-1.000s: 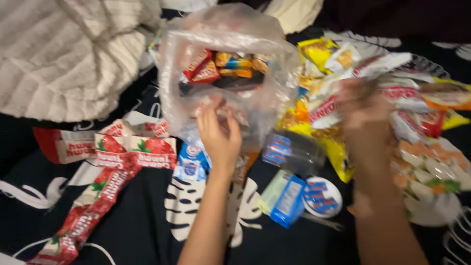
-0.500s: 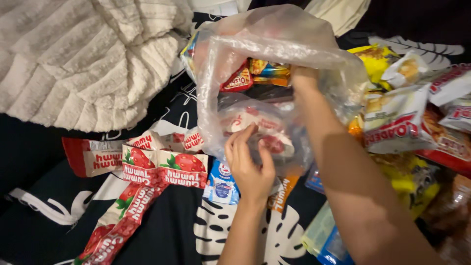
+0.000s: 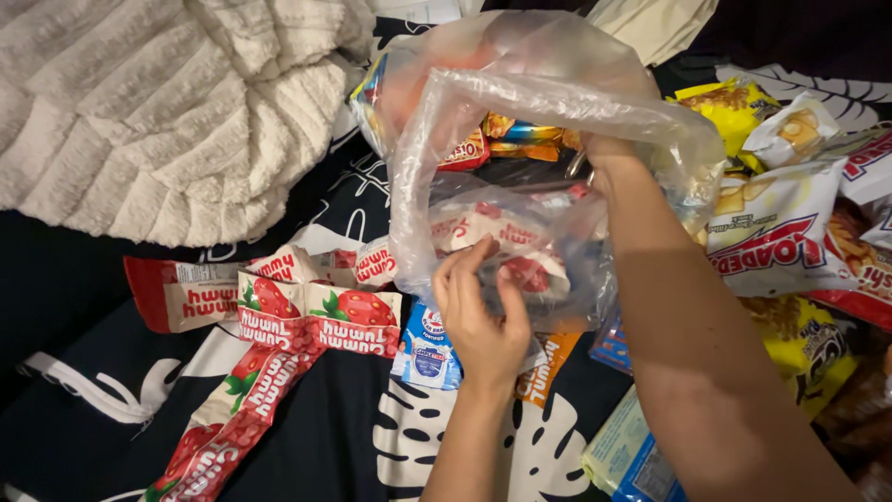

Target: The person uses scissors to cut open multiple snack packages, including chips and crackers, one at a time. Each opened package is placed into a clear plastic bag. The person repeats this process for several different snack types throughout the clip.

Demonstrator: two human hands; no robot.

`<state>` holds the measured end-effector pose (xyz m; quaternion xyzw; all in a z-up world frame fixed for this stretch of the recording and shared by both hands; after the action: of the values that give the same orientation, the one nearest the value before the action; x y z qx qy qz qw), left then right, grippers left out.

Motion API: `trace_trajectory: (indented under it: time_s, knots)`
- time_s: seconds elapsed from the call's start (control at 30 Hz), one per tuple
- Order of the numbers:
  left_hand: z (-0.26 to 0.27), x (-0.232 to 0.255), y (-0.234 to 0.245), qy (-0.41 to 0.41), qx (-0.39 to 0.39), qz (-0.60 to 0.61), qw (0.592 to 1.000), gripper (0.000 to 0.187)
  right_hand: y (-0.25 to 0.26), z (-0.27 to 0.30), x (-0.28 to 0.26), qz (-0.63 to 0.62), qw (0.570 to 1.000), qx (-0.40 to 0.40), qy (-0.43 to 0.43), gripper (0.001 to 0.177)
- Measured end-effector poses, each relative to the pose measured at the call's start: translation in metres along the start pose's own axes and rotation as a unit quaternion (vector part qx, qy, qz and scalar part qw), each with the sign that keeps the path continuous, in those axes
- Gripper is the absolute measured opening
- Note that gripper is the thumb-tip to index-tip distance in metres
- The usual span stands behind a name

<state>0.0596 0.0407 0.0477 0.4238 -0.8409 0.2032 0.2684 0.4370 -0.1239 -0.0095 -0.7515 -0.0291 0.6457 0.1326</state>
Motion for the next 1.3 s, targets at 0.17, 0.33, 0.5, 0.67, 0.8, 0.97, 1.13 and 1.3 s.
trace_trajectory:
  time_s: [0.17,0.33,0.5,0.67,0.8,0.97,1.13,1.3]
  knots:
    - [0.002,0.0,0.0,-0.014,0.003,-0.008,1.0,0.033,0.002,0.001,0.002,-0.025,0.999,0.022,-0.039,0.033]
    - [0.009,-0.003,-0.002,-0.016,0.0,-0.006,1.0,0.033,0.001,0.027,-0.006,-0.013,0.992,0.022,-0.126,0.025]
    - [0.012,-0.004,-0.003,-0.001,-0.005,0.031,1.0,0.039,0.005,0.121,-0.031,-0.182,0.934,-0.012,-0.308,0.02]
    - [0.02,-0.012,-0.007,0.158,0.02,0.237,0.958,0.072,0.023,0.247,-0.065,-0.233,0.882,-0.053,-0.406,0.041]
    - [0.025,-0.013,-0.017,0.269,-0.001,0.384,0.883,0.085,0.027,0.324,-0.092,-0.317,0.851,-0.169,-0.383,0.055]
    - [0.022,-0.021,-0.017,0.356,-0.029,0.332,0.873,0.086,0.043,0.365,-0.09,-0.239,0.9,-0.113,-0.347,0.048]
    - [0.022,-0.027,-0.015,0.447,-0.025,0.354,0.821,0.082,0.038,0.375,-0.087,-0.202,0.9,-0.197,-0.332,0.046]
    - [0.003,-0.024,-0.01,0.443,-0.046,0.428,0.787,0.074,0.09,0.337,-0.101,-0.077,0.988,-0.032,-0.129,0.017]
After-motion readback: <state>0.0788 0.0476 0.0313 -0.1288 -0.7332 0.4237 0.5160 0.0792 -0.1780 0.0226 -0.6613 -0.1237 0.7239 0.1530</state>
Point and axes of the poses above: each hand's wrist, its own z-axis away from the middle knuckle, its own y-axis out of the back of the hand, x = y × z, the point moved 7 cm from there along -z, towards the middle knuckle, and after that the axes turned 10 degrees about x, right-handed, at the moved point
